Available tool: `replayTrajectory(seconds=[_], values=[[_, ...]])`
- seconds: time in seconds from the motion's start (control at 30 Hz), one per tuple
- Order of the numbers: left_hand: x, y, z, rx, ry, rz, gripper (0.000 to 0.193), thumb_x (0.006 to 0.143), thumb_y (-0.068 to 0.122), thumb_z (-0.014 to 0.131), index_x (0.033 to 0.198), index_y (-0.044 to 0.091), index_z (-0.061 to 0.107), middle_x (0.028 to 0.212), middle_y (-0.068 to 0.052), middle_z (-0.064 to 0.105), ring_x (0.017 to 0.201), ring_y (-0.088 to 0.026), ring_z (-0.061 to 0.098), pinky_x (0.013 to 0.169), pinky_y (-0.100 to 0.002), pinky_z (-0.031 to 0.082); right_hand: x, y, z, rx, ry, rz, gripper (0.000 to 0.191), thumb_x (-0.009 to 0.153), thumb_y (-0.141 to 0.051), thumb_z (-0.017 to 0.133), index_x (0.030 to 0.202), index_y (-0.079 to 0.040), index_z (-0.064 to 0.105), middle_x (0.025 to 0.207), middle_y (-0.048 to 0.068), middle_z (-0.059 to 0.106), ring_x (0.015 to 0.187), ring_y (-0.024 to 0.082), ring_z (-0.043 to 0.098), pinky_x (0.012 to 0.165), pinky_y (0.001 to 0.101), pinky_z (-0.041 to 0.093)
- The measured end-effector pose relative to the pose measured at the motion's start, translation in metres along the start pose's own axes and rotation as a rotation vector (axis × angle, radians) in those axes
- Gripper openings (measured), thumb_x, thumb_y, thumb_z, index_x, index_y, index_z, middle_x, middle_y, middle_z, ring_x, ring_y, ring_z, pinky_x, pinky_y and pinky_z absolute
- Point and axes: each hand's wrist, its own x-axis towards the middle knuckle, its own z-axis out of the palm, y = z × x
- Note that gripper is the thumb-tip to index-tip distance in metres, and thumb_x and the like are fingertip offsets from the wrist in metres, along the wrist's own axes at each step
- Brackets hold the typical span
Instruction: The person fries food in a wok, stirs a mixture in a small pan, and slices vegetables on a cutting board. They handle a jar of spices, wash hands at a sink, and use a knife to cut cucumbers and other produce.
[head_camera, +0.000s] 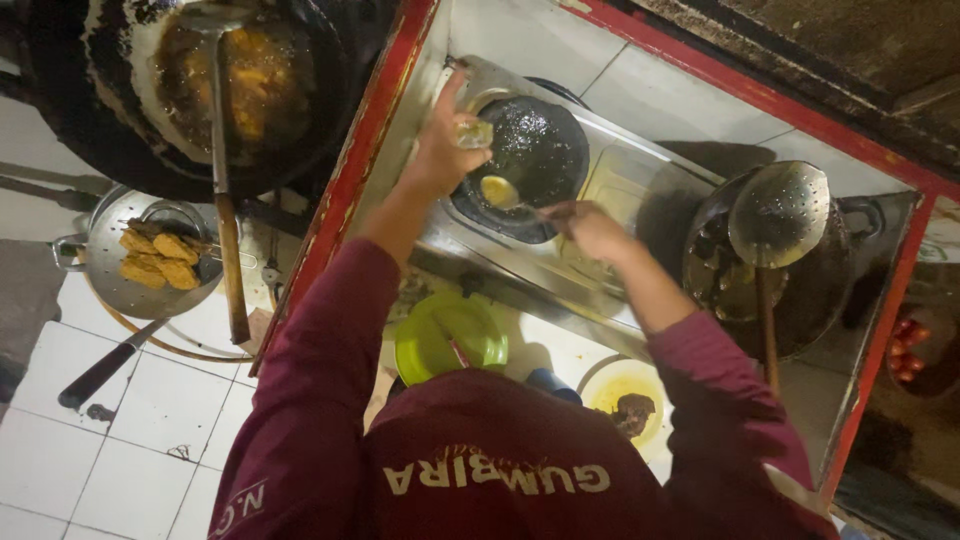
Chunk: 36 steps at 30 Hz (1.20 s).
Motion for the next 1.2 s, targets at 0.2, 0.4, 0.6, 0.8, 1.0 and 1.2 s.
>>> replayTrajectory(seconds=[0.2, 0.4, 0.6, 0.8, 1.0, 1.2], values=[[-0.011, -0.006, 0.006, 0.054, -0.113, 0.043, 0.109, 0.082, -0.009, 0.081, 0.165, 0.015, 0.015, 0.12, -0.016, 0.066, 0.112, -0.022, 0.068, 0.099, -0.035, 0.054, -0.025, -0.07, -0.099, 0.113, 0.142, 0.262, 0.034, 0.099, -0.016, 0.058, 0.128, -0.013, 0.075, 0.085, 0.013, 0.067, 0.068, 0.018, 0.054, 0.065, 0.036, 0.048], [-0.007, -0.021, 0.017, -0.167, -0.166, 0.168, 0.111, 0.081, -0.013, 0.074, 0.166, 0.016, 0.009, 0.136, -0.016, 0.058, 0.124, -0.024, 0.061, 0.104, -0.035, 0.051, -0.009, -0.139, -0.107, -0.155, 0.355, -0.242, 0.029, 0.101, -0.013, 0.062, 0.128, -0.014, 0.072, 0.107, 0.017, 0.076, 0.086, 0.031, 0.071, 0.076, 0.0391, 0.056], [-0.005, -0.03, 0.015, -0.136, -0.07, 0.099, 0.114, 0.079, -0.013, 0.078, 0.166, 0.019, 0.012, 0.141, -0.019, 0.052, 0.123, -0.026, 0.063, 0.103, -0.036, 0.054, -0.025, -0.157, -0.078, -0.332, 0.461, -0.07, 0.043, 0.095, -0.005, 0.062, 0.132, -0.023, 0.071, 0.102, 0.016, 0.071, 0.087, 0.039, 0.07, 0.076, 0.0455, 0.056], [-0.004, -0.019, 0.015, -0.166, -0.055, -0.002, 0.113, 0.079, -0.009, 0.077, 0.165, 0.02, 0.009, 0.13, -0.016, 0.057, 0.114, -0.022, 0.065, 0.096, -0.034, 0.058, -0.016, -0.096, -0.062, -0.169, 0.716, -0.185, 0.035, 0.099, -0.006, 0.064, 0.131, -0.02, 0.069, 0.112, 0.018, 0.073, 0.096, 0.036, 0.071, 0.085, 0.0435, 0.057], [-0.001, 0.018, 0.031, -0.087, -0.168, 0.147, 0.111, 0.082, -0.01, 0.077, 0.168, 0.019, 0.012, 0.114, -0.011, 0.064, 0.103, -0.018, 0.066, 0.094, -0.032, 0.055, 0.0, -0.055, -0.032, -0.444, 0.522, 0.112, 0.042, 0.091, -0.023, 0.074, 0.131, -0.014, 0.066, 0.12, 0.018, 0.068, 0.113, 0.041, 0.062, 0.094, 0.0533, 0.049], [0.002, 0.092, 0.065, -0.004, -0.292, 0.204, 0.108, 0.083, -0.01, 0.073, 0.17, 0.017, 0.014, 0.103, -0.006, 0.063, 0.096, -0.016, 0.062, 0.092, -0.031, 0.053, 0.039, -0.072, -0.014, 0.546, 0.559, -0.43, 0.057, 0.089, -0.013, 0.081, 0.137, -0.002, 0.053, 0.135, 0.012, 0.056, 0.125, 0.023, 0.055, 0.101, 0.0372, 0.05]])
